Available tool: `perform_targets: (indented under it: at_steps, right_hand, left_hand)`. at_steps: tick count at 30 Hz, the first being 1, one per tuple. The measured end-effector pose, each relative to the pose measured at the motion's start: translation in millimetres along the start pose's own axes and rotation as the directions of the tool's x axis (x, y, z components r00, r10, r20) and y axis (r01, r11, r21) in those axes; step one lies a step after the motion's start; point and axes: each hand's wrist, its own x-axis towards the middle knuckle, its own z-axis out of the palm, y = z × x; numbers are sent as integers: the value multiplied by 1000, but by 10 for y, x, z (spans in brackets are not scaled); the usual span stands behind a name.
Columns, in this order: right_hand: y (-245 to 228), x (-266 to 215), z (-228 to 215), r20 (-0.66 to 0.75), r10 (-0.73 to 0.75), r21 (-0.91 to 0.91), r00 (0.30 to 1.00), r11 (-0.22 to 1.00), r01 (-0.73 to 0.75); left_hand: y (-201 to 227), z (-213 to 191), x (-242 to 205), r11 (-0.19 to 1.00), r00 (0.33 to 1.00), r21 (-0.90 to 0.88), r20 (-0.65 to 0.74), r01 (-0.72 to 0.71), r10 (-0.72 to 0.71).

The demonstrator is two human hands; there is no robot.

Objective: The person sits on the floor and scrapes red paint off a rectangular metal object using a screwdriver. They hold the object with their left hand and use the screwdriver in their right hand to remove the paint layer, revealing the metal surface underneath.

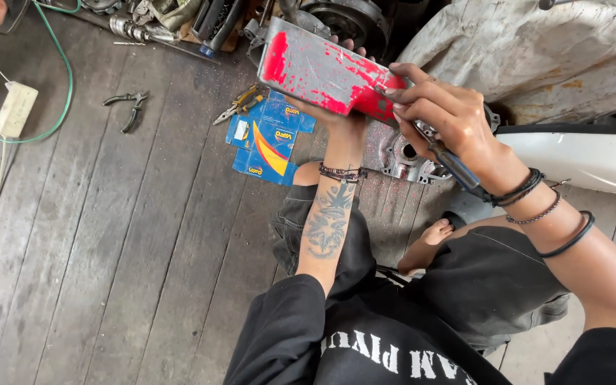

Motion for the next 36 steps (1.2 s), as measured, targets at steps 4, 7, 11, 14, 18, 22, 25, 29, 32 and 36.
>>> perform_targets:
  at_steps: [4, 7, 11, 14, 18, 22, 25, 29, 32, 36]
  right_hand:
    - [69, -20, 82, -52, -32, -47, 998, 998, 30]
    - [87, 11, 87, -85, -27, -12, 996, 1000, 27]
    - [35, 34, 31, -44, -5, 77, 999, 997, 8]
    - [4, 22, -31, 15, 17, 101, 1000, 995, -19]
    - [-53, -44, -41, 21, 90, 81, 996, 992, -92]
    - [150, -172, 139, -163, 53, 61, 985, 997, -43]
    - [167, -204, 137, -155, 61, 42, 986, 998, -55]
    - [82, -122, 49, -119, 78, 99, 990, 993, -66]
    - [98, -150, 75, -117, 90, 76, 989, 994, -81]
    - [116, -128, 44, -156, 117, 31, 981, 993, -113]
  left_hand:
    - [-73, -92, 23, 991, 992, 37, 40, -125, 124]
    - [-23, -124, 57, 991, 993, 100, -66, -94, 101]
    - [144, -241, 167, 976, 971, -55, 126, 211, -203]
    - [146, -58, 128, 958, 959, -42, 39, 283, -281]
    - [84, 142, 90, 985, 978, 17, -126, 173, -169]
    - [-10, 78, 62, 979, 973, 5, -119, 202, -200]
    - [-2, 22, 110, 973, 967, -10, -117, 229, -228]
    - [32, -57, 135, 966, 959, -36, -113, 258, -260]
    - [1, -147, 110, 960, 953, -48, -118, 276, -280]
    - [-138, -202, 117, 941, 935, -69, -111, 330, -336]
